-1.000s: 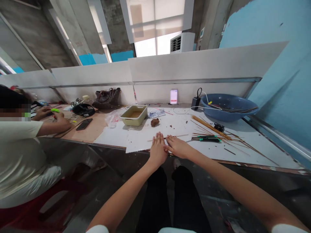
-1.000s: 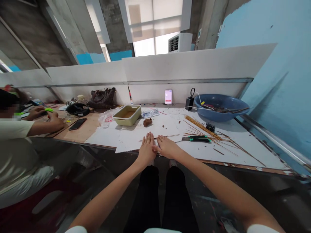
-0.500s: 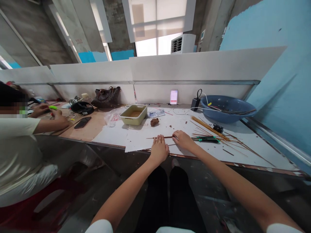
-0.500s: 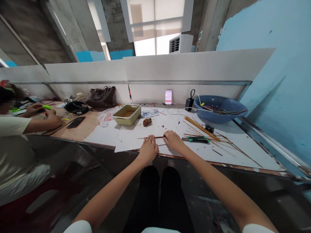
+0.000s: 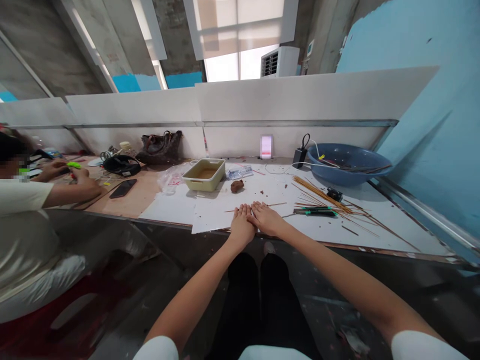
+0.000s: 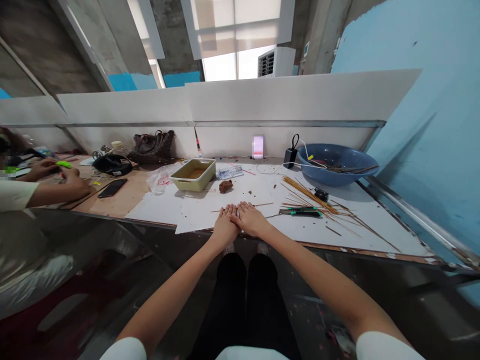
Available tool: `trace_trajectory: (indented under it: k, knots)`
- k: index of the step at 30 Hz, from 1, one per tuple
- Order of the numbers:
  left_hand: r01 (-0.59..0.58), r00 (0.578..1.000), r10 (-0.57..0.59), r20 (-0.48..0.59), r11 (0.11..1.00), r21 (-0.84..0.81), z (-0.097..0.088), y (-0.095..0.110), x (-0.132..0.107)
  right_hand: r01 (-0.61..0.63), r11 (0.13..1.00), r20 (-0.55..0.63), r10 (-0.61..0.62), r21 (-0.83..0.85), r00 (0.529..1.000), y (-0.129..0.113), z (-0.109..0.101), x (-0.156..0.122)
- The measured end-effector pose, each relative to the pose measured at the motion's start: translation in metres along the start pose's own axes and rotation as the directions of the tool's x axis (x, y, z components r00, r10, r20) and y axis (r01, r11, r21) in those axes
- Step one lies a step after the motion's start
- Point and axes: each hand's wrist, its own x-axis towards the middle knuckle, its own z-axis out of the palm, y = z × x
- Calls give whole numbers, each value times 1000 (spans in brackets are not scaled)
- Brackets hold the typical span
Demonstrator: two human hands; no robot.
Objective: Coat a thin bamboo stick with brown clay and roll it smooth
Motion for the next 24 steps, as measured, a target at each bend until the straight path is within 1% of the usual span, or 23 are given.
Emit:
trace_trajectory:
  k: [4,6,8,12,15,17,22,24]
  knots:
    - [12,1000,-12,-21,1000,-2,5,-1,-6,30,999,22,-29,-11,999,4,0,-9]
    - [23,1000,-23,-15,1000,-8,5,0,-4,37,999,30,-37,-15,999,6,0,-9]
    - [35,999,-35,-1,999,-18,3,1,1,42,999,41,-41,-18,998,9,-1,-2]
    - [62,997,-61,35,998,-31,-9,0,20,42,999,61,-41,-21,997,15,-6,17]
    - [77,996,-76,45,997,-31,-13,0,26,41,999,62,-39,-21,997,16,-8,20]
    - [70,997,-69,35,997,-24,-10,0,19,36,999,57,-35,-20,998,13,-8,13]
    - [8,1000,-8,5,1000,12,4,0,-13,34,999,47,-34,-10,998,1,-1,-17]
    - [10,1000,-10,20,1000,10,3,-1,-14,40,999,58,-40,-5,998,1,-1,-18]
